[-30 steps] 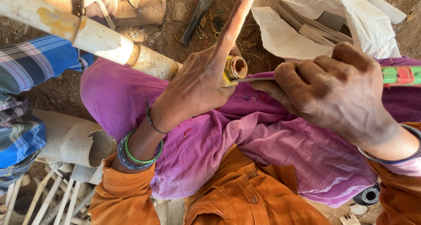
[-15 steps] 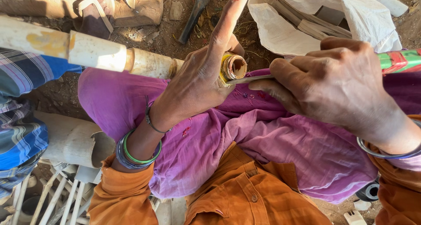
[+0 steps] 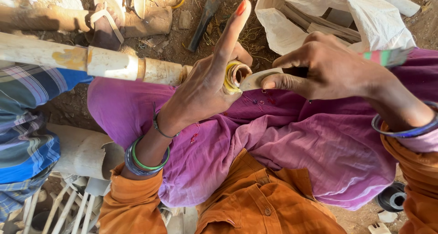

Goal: The person applies a yellow sealant thread around the grooved end of a PVC pipe elbow and then uses a knife to scrape or clean the joint.

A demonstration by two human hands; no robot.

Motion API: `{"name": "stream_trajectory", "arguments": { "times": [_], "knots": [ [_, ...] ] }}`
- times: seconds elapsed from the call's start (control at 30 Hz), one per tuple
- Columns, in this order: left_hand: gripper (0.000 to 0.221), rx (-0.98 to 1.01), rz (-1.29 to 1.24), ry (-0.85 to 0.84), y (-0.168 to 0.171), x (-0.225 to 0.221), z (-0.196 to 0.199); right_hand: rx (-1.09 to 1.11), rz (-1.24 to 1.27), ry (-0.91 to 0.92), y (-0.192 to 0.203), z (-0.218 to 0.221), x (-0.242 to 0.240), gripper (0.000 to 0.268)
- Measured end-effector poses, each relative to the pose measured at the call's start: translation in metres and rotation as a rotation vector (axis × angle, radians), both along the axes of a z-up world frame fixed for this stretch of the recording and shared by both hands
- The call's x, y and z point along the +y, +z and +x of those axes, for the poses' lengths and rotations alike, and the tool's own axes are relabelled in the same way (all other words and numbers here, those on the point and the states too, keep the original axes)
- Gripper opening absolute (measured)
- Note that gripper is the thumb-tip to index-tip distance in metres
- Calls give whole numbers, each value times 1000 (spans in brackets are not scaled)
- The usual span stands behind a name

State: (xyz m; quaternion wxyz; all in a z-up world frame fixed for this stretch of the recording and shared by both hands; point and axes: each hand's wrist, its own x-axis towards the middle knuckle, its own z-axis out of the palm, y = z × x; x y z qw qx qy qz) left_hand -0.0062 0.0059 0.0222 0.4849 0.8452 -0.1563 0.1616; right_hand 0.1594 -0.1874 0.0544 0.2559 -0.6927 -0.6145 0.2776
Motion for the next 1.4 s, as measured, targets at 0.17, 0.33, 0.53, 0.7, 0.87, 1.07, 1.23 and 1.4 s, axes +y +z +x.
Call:
{"name": "stream_trajectory", "arguments": {
  "times": [0.17, 0.33, 0.53, 0.7, 0.87, 1.07, 1.23, 1.4],
  "knots": [
    [123, 61, -120, -18, 11, 7, -2, 382, 72, 58, -14, 10, -5, 38],
    [123, 37, -103, -38, 18, 9, -7, 563, 46, 77, -38, 4, -7, 30],
    [123, 102, -220, -39, 18, 9, -2, 917, 57, -92, -58, -20, -18, 36],
    [119, 100, -353, -28, 10, 10, 0, 1322, 2, -201, -54, -42, -9, 44],
    [113, 34, -545, 56, 1, 16, 10, 1531, 442, 63, -10, -26, -4, 47],
    [115, 111, -1242, -14, -3, 24, 18, 1004, 475, -534, 13, 12, -8, 9],
    [112, 68, -1325, -65, -4, 18, 21, 909, 53, -632, -17, -12, 18, 34],
    [107, -62, -1512, -140, -6, 33, 30, 696, 260, -335, -32, -47, 32, 64]
  ]
}}
